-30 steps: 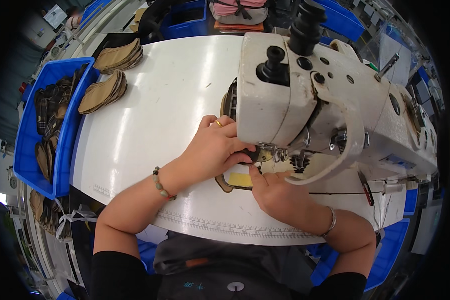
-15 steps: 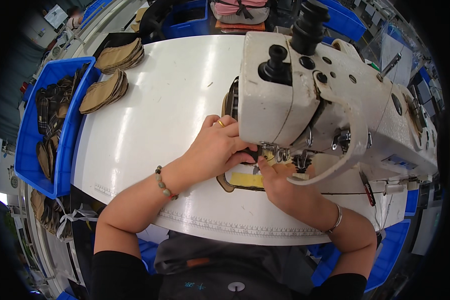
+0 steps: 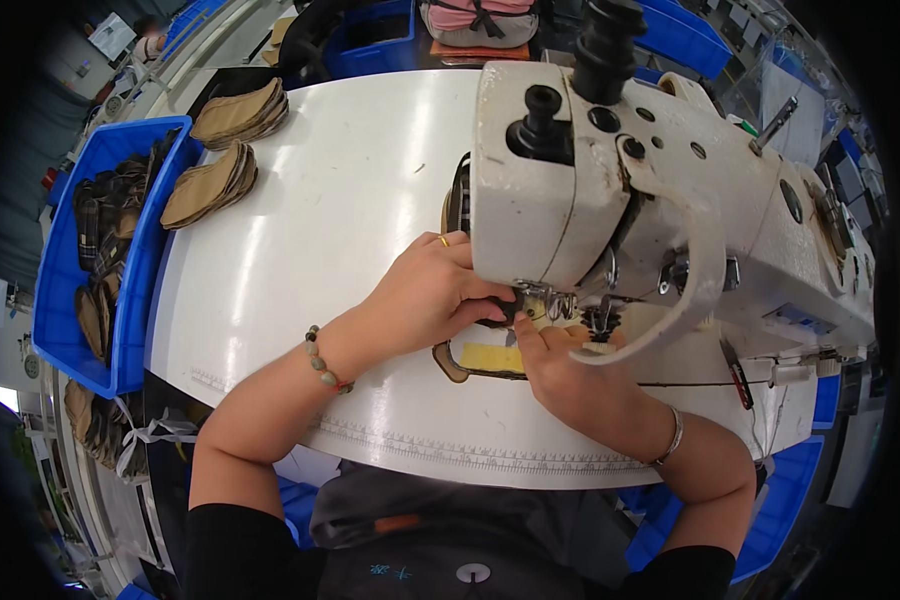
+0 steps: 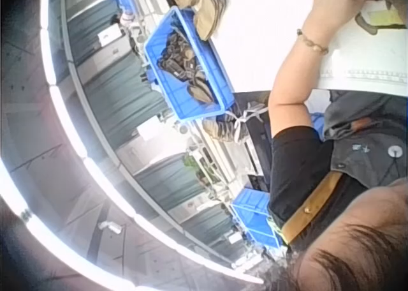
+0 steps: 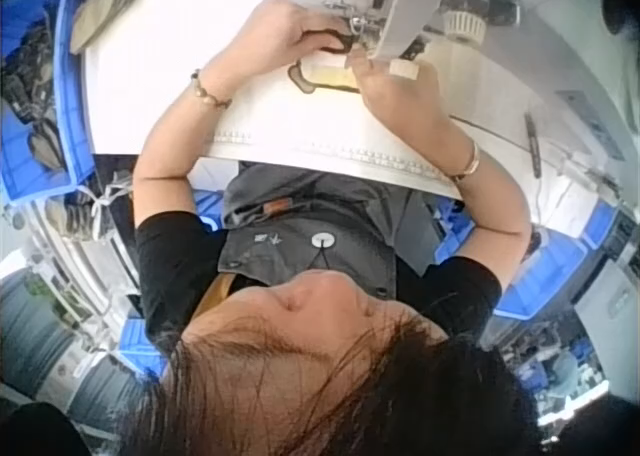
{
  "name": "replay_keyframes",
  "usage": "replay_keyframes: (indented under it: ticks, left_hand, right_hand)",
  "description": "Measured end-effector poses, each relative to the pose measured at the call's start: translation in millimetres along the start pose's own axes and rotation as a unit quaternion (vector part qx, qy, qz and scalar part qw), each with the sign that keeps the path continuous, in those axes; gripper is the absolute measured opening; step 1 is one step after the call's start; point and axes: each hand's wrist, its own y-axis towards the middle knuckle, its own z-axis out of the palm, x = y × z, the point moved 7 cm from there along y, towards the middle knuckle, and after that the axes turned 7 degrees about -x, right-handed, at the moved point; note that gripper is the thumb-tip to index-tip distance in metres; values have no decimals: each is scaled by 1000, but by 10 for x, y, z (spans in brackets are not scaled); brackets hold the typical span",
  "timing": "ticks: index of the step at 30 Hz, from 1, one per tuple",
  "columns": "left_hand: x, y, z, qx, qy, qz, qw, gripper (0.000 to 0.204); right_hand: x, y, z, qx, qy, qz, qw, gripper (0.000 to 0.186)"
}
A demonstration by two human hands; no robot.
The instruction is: Sewing a lining piece onto a leather shoe upper component using an industrial sewing machine.
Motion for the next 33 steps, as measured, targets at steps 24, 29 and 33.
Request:
replay_keyframes:
  ticks: [24, 29, 33]
  left_hand:
    - [176, 10, 95, -49, 96, -19, 994, 14]
    - [104, 3, 43, -69, 99, -12, 993, 12]
    - [71, 5, 38, -78, 116, 14, 990, 11]
  right_hand:
    - [133, 43, -69, 22, -75, -118, 990, 35]
    - [131, 32, -52, -11, -81, -129, 988, 38]
    - [137, 16, -59, -52, -78, -133, 987, 38]
